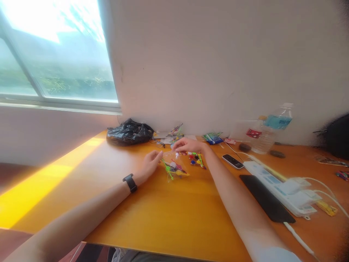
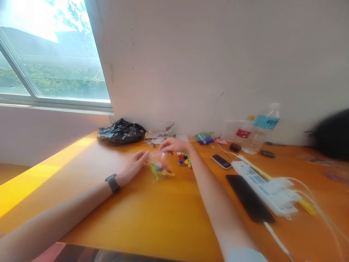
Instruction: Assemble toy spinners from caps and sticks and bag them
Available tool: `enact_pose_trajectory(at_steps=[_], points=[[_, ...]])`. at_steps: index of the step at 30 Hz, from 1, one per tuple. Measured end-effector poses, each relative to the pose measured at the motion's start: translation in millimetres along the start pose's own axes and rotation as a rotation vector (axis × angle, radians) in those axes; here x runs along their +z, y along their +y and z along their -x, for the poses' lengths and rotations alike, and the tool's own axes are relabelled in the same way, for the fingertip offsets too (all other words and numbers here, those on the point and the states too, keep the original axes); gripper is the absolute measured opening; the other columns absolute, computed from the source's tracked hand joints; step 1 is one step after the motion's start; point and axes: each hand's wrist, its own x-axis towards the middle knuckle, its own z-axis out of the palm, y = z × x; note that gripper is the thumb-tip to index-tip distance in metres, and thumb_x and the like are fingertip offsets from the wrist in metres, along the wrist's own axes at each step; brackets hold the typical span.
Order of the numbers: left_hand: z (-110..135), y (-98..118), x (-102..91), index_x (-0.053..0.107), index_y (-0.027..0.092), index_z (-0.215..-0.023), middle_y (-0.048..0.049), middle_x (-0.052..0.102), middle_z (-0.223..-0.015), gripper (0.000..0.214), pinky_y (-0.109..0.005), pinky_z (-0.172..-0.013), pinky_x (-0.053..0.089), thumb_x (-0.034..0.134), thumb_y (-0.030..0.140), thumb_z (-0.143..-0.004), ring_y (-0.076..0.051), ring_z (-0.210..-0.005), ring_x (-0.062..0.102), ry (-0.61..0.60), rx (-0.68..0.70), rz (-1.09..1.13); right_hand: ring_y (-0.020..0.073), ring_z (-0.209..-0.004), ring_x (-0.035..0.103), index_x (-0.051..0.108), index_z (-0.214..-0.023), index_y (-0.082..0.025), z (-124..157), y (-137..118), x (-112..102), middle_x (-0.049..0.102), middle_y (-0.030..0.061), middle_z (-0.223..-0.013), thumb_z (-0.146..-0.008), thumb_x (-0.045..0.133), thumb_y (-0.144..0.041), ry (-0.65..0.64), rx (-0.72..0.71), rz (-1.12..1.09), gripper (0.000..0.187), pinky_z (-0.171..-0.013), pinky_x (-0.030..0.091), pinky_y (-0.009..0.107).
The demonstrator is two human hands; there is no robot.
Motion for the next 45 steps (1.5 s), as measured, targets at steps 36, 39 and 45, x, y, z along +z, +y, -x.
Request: enact_pose_trajectory(at_steps=[36, 39, 45], points=[[5, 9, -1.0, 0.063, 0.018, -0.083, -0.0065, 0.071, -0.088, 0.037, -0.033, -0.083, 0.048, 0.051, 0.051, -0.096, -0.023, -0.086, 0.065, -0.144, 0.004, -0.128, 0.013, -0.066, 0.069, 0.048, -0.153, -0.037, -65, 18, 26, 0.071, 0.0066, -0.116, -0.101, 0.056, -0.031, 0.544, 0.157, -0.029, 0.053, -0.054, 0.052, 0.021], [5, 10, -0.5, 0.062, 0.018, -0.082, -0.0062, 0.07, -0.087, 0.036, -0.032, -0.081, 0.048, 0.051, 0.05, -0.096, -0.022, -0.084, 0.064, -0.153, 0.004, -0.123, 0.0127, -0.053, 0.064, 0.048, -0.153, -0.03, -94, 15, 28, 0.074, 0.0074, -0.102, -0.103, 0.052, -0.028, 0.577, 0.223, 0.016, 0.051, -0.046, 0.046, 0.022], [5, 11, -0.4, 0.062, 0.018, -0.079, -0.0056, 0.068, -0.084, 0.034, -0.031, -0.077, 0.046, 0.053, 0.048, -0.094, -0.021, -0.08, 0.062, -0.163, -0.015, -0.108, 0.0224, -0.063, 0.073, 0.071, -0.116, -0.017, -122, 11, 29, 0.074, 0.0089, -0.08, -0.102, 0.052, -0.029, 0.677, 0.239, 0.063, 0.027, -0.054, 0.054, 0.028]])
